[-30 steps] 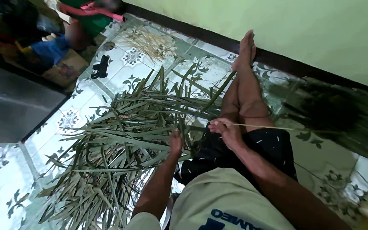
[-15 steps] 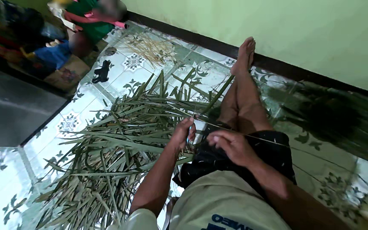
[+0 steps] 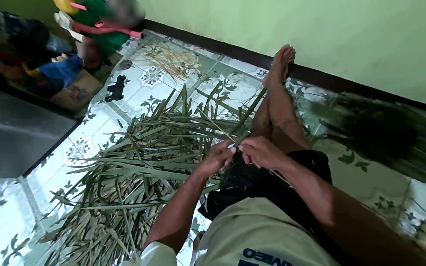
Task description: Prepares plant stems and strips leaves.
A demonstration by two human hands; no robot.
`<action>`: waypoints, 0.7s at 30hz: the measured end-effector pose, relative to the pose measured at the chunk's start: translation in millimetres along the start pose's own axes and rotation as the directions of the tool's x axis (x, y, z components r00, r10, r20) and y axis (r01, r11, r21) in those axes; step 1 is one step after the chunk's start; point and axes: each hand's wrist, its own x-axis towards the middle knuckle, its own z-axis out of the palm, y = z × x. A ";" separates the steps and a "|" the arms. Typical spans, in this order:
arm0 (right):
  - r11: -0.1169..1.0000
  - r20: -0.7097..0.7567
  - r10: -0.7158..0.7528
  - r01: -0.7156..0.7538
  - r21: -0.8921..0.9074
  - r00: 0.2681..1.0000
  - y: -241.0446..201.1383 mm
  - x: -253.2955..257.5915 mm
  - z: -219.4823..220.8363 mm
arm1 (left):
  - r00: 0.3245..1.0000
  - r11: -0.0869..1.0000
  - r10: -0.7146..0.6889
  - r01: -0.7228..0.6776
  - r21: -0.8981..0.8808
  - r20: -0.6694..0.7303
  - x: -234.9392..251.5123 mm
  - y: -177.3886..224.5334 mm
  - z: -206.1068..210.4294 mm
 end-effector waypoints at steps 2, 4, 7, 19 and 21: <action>0.999 -0.018 -0.023 0.022 -0.044 1.000 1.7 -3.8 4.8 | 0.994 0.998 0.026 -0.032 -0.056 -0.108 -1.8 1.8 -8.5; 0.994 -0.014 -0.022 0.020 -0.106 1.000 3.5 -4.4 9.2 | 0.988 0.993 0.008 -0.025 -0.113 -0.152 -3.5 -1.7 -17.0; 0.981 -0.041 -0.045 0.037 -0.192 0.998 3.3 -0.5 14.4 | 0.998 0.998 -0.055 0.055 -0.031 -0.025 -11.3 -6.8 -8.9; 0.950 -0.059 -0.053 0.032 -0.310 0.997 13.1 0.5 21.4 | 0.962 0.986 -0.071 0.029 -0.162 -0.265 -14.8 -11.1 -32.9; 0.950 -0.048 -0.037 0.020 -0.312 0.998 13.3 0.0 20.6 | 0.958 0.985 -0.083 0.036 -0.171 -0.274 -12.4 -14.8 -42.3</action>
